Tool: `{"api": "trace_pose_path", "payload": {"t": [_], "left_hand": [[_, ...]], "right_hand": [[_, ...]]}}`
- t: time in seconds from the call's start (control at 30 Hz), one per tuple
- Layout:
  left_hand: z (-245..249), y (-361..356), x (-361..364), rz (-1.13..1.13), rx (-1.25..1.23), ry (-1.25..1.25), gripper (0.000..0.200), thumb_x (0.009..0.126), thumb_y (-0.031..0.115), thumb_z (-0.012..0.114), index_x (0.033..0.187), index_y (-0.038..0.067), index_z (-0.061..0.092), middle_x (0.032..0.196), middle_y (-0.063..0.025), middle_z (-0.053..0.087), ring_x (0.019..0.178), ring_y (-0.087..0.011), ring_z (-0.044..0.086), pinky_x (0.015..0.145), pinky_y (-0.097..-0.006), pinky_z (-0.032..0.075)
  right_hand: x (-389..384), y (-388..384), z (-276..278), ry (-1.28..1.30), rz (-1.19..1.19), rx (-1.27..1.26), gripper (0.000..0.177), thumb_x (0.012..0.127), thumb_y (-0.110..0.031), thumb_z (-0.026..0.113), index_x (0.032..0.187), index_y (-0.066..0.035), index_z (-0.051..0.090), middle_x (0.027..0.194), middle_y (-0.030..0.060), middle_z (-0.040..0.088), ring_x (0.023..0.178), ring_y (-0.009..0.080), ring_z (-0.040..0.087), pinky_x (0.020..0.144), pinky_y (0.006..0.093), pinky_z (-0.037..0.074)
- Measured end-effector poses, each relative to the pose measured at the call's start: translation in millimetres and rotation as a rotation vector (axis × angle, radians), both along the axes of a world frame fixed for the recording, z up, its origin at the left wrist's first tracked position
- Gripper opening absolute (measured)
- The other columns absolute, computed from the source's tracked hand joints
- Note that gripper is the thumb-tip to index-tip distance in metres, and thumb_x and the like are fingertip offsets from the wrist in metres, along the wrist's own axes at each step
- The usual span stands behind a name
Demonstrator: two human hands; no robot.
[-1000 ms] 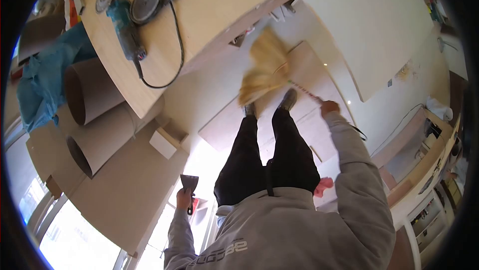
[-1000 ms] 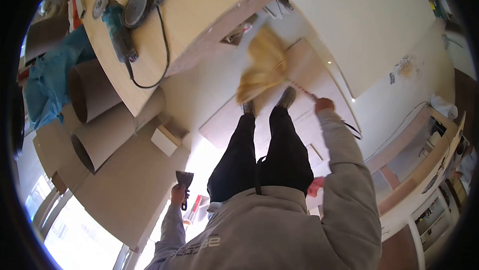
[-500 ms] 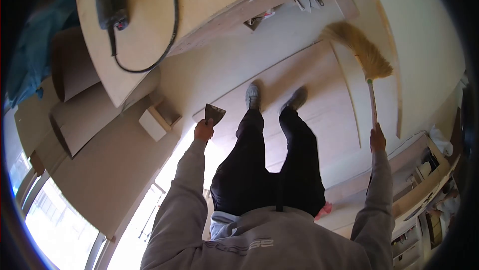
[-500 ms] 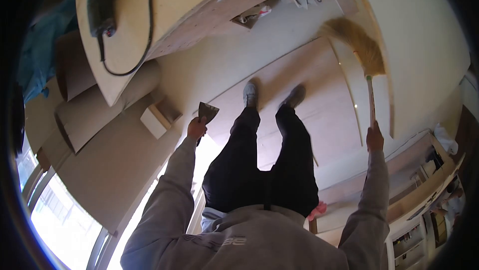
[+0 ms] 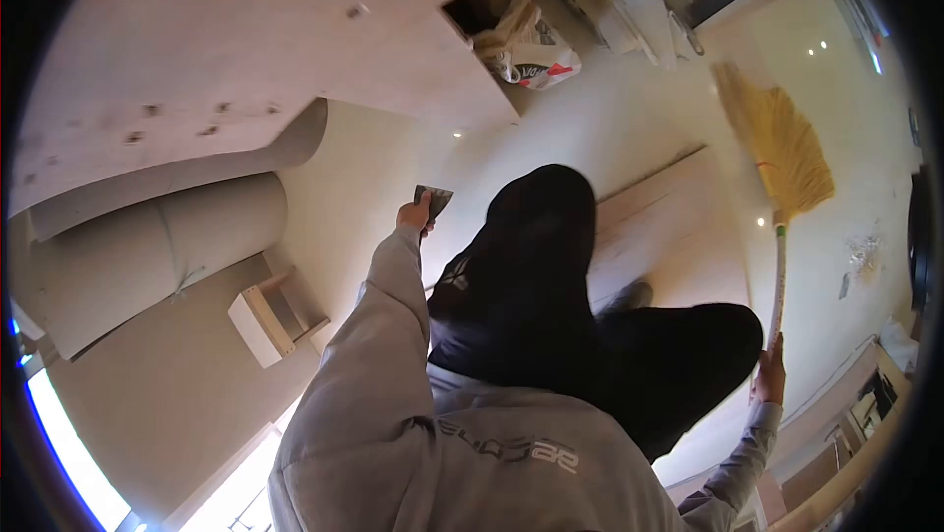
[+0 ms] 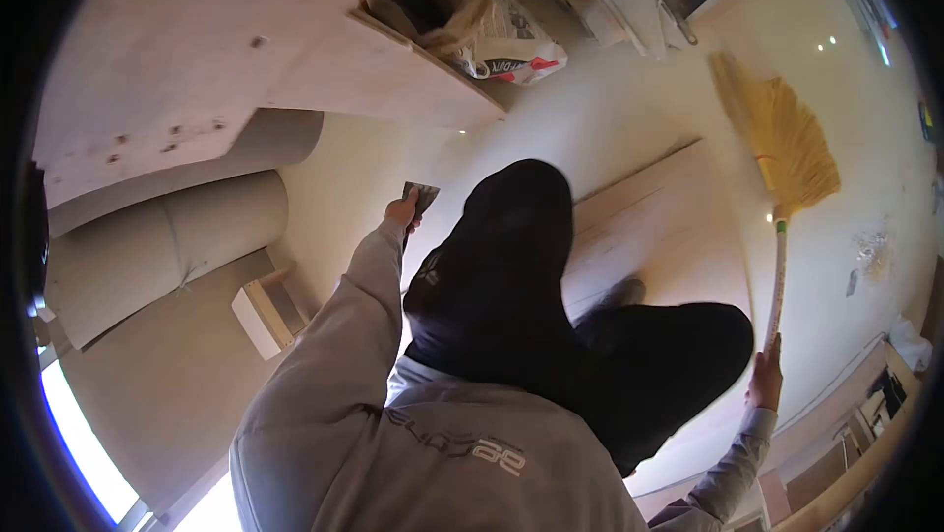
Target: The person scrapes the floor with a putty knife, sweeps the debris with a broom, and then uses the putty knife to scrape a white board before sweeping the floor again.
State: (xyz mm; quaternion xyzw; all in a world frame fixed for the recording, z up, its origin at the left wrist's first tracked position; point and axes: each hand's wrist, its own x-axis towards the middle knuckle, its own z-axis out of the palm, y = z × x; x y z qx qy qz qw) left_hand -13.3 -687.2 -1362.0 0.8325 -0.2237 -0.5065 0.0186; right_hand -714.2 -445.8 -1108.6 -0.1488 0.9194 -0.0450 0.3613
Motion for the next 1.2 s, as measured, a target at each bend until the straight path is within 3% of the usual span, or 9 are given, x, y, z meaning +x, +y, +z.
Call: {"api": "trace_pose_path", "payload": {"t": [0.07, 0.2, 0.23, 0.27, 0.3, 0.37, 0.5, 0.73, 1.2], "left_hand": [[-39.6, -9.6, 13.0, -0.061, 0.024, -0.03, 0.056, 0.087, 0.055, 0.047, 0.067, 0.004, 0.058, 0.052, -0.0058, 0.056, 0.041, -0.0151, 0.052, 0.036, -0.0293, 0.041], [-46.0, -34.8, 0.9, -0.278, 0.022, -0.168, 0.058, 0.085, 0.056, 0.048, 0.07, 0.002, 0.06, 0.054, -0.0073, 0.058, 0.045, -0.0166, 0.056, 0.042, -0.0308, 0.045], [-48.4, -45.0, 3.6, -0.374, 0.063, -0.214, 0.057, 0.084, 0.056, 0.049, 0.07, 0.001, 0.061, 0.055, -0.0081, 0.06, 0.048, -0.0175, 0.058, 0.047, -0.0319, 0.047], [-44.2, -50.4, 2.0, -0.403, 0.048, -0.24, 0.057, 0.084, 0.055, 0.05, 0.072, 0.001, 0.062, 0.056, -0.0082, 0.06, 0.048, -0.0177, 0.058, 0.048, -0.0321, 0.048], [-39.3, -54.4, 0.3, -0.433, 0.025, -0.269, 0.057, 0.084, 0.055, 0.05, 0.073, 0.001, 0.062, 0.057, -0.0082, 0.061, 0.049, -0.018, 0.059, 0.05, -0.0324, 0.048], [-33.5, -46.9, -0.4, -0.425, -0.002, -0.246, 0.057, 0.084, 0.054, 0.05, 0.075, -0.001, 0.062, 0.057, -0.0089, 0.061, 0.048, -0.019, 0.059, 0.049, -0.0324, 0.048], [-46.4, -23.7, 2.1, -0.423, -0.022, -0.242, 0.059, 0.084, 0.054, 0.05, 0.068, -0.002, 0.061, 0.054, -0.0098, 0.06, 0.045, -0.0199, 0.057, 0.046, -0.0325, 0.047], [-50.8, -33.9, -3.7, -0.501, 0.041, -0.182, 0.06, 0.083, 0.055, 0.05, 0.062, 0.0, 0.061, 0.051, -0.0098, 0.057, 0.046, -0.0205, 0.057, 0.046, -0.0337, 0.045], [-78.6, -18.3, 33.6, 0.135, -0.078, -0.174, 0.054, 0.083, 0.054, 0.053, 0.072, 0.002, 0.057, 0.051, -0.0082, 0.054, 0.039, -0.0177, 0.047, 0.035, -0.0328, 0.036]], "right_hand": [[-8.6, 10.8, -36.3, -0.107, -0.334, -0.237, 0.053, 0.092, -0.032, 0.045, 0.142, -0.022, 0.029, 0.088, 0.0147, 0.063, 0.05, 0.0122, 0.048, 0.044, 0.0288, 0.043], [-54.4, 57.4, -63.9, 0.128, 0.463, -0.024, 0.054, 0.093, -0.021, 0.045, 0.142, -0.014, 0.024, 0.13, 0.022, 0.046, 0.112, 0.0255, 0.054, 0.082, 0.0351, 0.05], [-50.5, 46.6, -54.3, 0.216, 0.558, 0.091, 0.055, 0.093, -0.019, 0.046, 0.143, -0.015, 0.023, 0.133, 0.0222, 0.044, 0.116, 0.0276, 0.051, 0.084, 0.0376, 0.049], [-70.2, 64.0, -64.6, 0.366, 0.825, -0.171, 0.055, 0.092, -0.018, 0.047, 0.143, -0.02, 0.025, 0.126, 0.0206, 0.051, 0.088, 0.027, 0.064, 0.063, 0.0353, 0.053], [-8.7, 5.2, -15.2, 0.093, 0.173, 0.029, 0.055, 0.091, -0.017, 0.046, 0.142, -0.021, 0.027, 0.11, 0.0175, 0.059, 0.05, 0.0178, 0.054, 0.041, 0.0303, 0.044], [-17.2, 4.8, -5.0, 0.113, 0.171, 0.042, 0.052, 0.092, -0.016, 0.044, 0.142, -0.022, 0.029, 0.084, 0.0088, 0.061, 0.036, 0.0085, 0.03, 0.03, 0.0267, 0.028], [-10.8, -11.0, 21.7, 0.119, 0.15, 0.098, 0.053, 0.092, -0.017, 0.043, 0.142, -0.024, 0.028, 0.055, 0.0025, 0.045, 0.033, 0.0088, 0.032, 0.028, 0.0272, 0.028], [3.7, -24.8, 25.5, 0.154, 0.217, 0.164, 0.056, 0.09, -0.019, 0.04, 0.143, -0.023, 0.025, 0.057, 0.0065, 0.049, 0.032, 0.0127, 0.038, 0.029, 0.0295, 0.035], [2.1, 1.1, 6.5, 0.168, 0.268, 0.087, 0.052, 0.093, -0.018, 0.04, 0.143, -0.022, 0.025, 0.069, 0.0105, 0.057, 0.034, 0.0111, 0.037, 0.03, 0.0278, 0.035]]}}
